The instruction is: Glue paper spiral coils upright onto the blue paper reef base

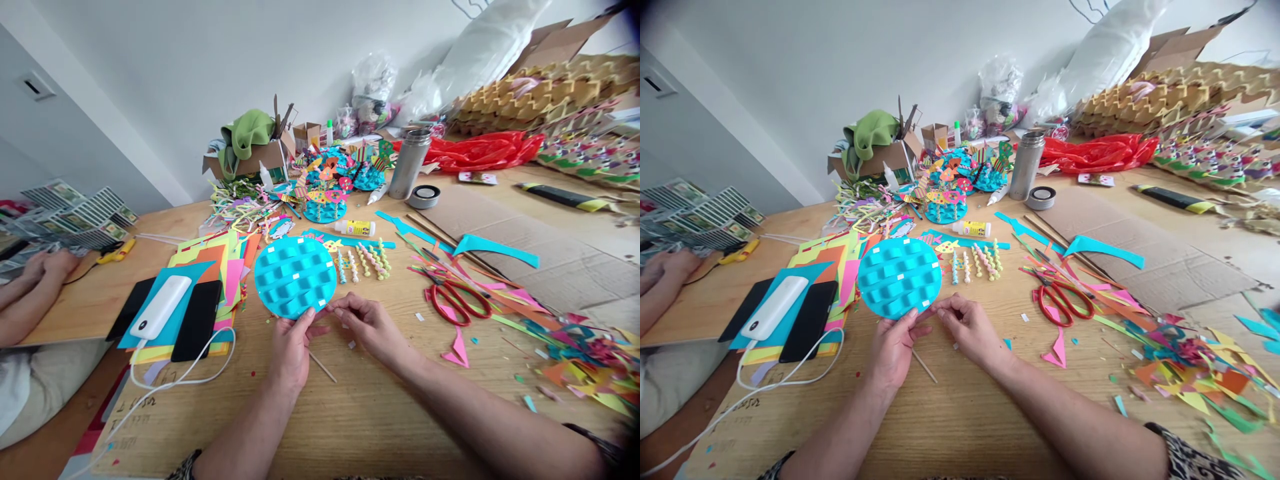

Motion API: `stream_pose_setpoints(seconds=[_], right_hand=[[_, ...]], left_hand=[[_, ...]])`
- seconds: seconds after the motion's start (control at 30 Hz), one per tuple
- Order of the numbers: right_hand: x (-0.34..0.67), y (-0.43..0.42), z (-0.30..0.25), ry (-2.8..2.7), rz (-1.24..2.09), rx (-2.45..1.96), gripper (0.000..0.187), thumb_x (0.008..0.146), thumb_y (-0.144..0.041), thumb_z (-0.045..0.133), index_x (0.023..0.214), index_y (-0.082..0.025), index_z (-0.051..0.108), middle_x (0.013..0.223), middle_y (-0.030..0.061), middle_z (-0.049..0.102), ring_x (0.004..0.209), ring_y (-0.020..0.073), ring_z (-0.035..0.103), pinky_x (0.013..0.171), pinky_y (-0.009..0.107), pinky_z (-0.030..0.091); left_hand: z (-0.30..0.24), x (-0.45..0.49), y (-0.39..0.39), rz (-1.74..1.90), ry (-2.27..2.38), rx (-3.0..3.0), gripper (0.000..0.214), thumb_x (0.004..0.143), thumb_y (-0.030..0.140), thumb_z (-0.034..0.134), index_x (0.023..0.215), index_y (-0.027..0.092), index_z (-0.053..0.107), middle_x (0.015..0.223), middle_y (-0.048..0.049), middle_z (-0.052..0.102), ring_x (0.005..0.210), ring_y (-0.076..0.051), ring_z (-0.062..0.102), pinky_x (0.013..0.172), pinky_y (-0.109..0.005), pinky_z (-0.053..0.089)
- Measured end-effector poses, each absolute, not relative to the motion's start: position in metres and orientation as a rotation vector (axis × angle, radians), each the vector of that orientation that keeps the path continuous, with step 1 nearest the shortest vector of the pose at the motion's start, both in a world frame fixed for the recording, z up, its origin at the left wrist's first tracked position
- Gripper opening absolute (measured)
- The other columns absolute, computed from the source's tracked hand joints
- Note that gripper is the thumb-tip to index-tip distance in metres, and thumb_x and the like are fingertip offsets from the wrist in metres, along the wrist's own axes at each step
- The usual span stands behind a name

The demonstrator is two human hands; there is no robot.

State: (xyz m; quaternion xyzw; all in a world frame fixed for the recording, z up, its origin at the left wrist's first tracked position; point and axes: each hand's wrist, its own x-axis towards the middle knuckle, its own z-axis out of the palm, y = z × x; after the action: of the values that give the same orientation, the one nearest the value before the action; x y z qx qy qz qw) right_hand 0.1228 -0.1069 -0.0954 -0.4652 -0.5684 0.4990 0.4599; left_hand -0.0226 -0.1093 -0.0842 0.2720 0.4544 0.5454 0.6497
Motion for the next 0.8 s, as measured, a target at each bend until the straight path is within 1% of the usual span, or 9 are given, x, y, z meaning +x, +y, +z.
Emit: stream_pose_setpoints(seconds=[0.23, 0.37, 0.47, 0.7, 0.8], right_hand=[[0.1239, -0.1073, -0.0945, -1.436, 1.174, -1.154, 0.022, 0.084, -0.029, 0.053, 0.091, -0.019, 0.071, 0.087, 0.0059, 0.071, 0.082, 0.0179, 0.064, 0.075, 0.031, 0.049], [0.1244, -0.1073, -0.0962, -1.457, 1.137, -1.174, 0.023, 0.085, -0.029, 0.052, 0.091, -0.018, 0.071, 0.083, 0.0052, 0.071, 0.077, 0.0168, 0.063, 0.075, 0.031, 0.049], [0.1242, -0.1078, -0.095, -1.465, 1.127, -1.18, 0.023, 0.084, -0.029, 0.051, 0.091, -0.018, 0.071, 0.085, 0.0057, 0.071, 0.079, 0.0173, 0.063, 0.074, 0.031, 0.049], [0.1239, -0.108, -0.0897, -1.481, 1.107, -1.17, 0.022, 0.085, -0.028, 0.051, 0.087, -0.018, 0.071, 0.083, 0.0056, 0.071, 0.078, 0.0178, 0.064, 0.072, 0.03, 0.048], [0.124, -0.1078, -0.0893, -1.488, 1.11, -1.156, 0.021, 0.085, -0.029, 0.052, 0.087, -0.018, 0.07, 0.082, 0.0054, 0.071, 0.076, 0.0174, 0.063, 0.07, 0.03, 0.048]], left_hand=[[-0.0843, -0.0227, -0.1093, 1.224, 1.022, 0.649, 0.025, 0.067, 0.023, 0.074, 0.091, 0.017, 0.071, 0.097, -0.0083, 0.074, 0.091, -0.027, 0.069, 0.057, -0.026, 0.054], [-0.0857, -0.0227, -0.1098, 1.223, 1.023, 0.688, 0.024, 0.069, 0.024, 0.073, 0.092, 0.018, 0.072, 0.1, -0.0078, 0.073, 0.091, -0.027, 0.069, 0.057, -0.026, 0.054], [-0.0868, -0.0225, -0.1105, 1.23, 1.036, 0.721, 0.024, 0.07, 0.025, 0.072, 0.092, 0.019, 0.072, 0.102, -0.0075, 0.073, 0.092, -0.027, 0.069, 0.058, -0.027, 0.054], [-0.0886, -0.0229, -0.1107, 1.216, 1.069, 0.731, 0.025, 0.068, 0.027, 0.073, 0.091, 0.017, 0.072, 0.101, -0.009, 0.073, 0.093, -0.028, 0.068, 0.06, -0.029, 0.055], [-0.0873, -0.0233, -0.1099, 1.215, 1.063, 0.694, 0.026, 0.067, 0.025, 0.074, 0.091, 0.016, 0.072, 0.099, -0.0094, 0.074, 0.09, -0.028, 0.069, 0.058, -0.028, 0.055]])
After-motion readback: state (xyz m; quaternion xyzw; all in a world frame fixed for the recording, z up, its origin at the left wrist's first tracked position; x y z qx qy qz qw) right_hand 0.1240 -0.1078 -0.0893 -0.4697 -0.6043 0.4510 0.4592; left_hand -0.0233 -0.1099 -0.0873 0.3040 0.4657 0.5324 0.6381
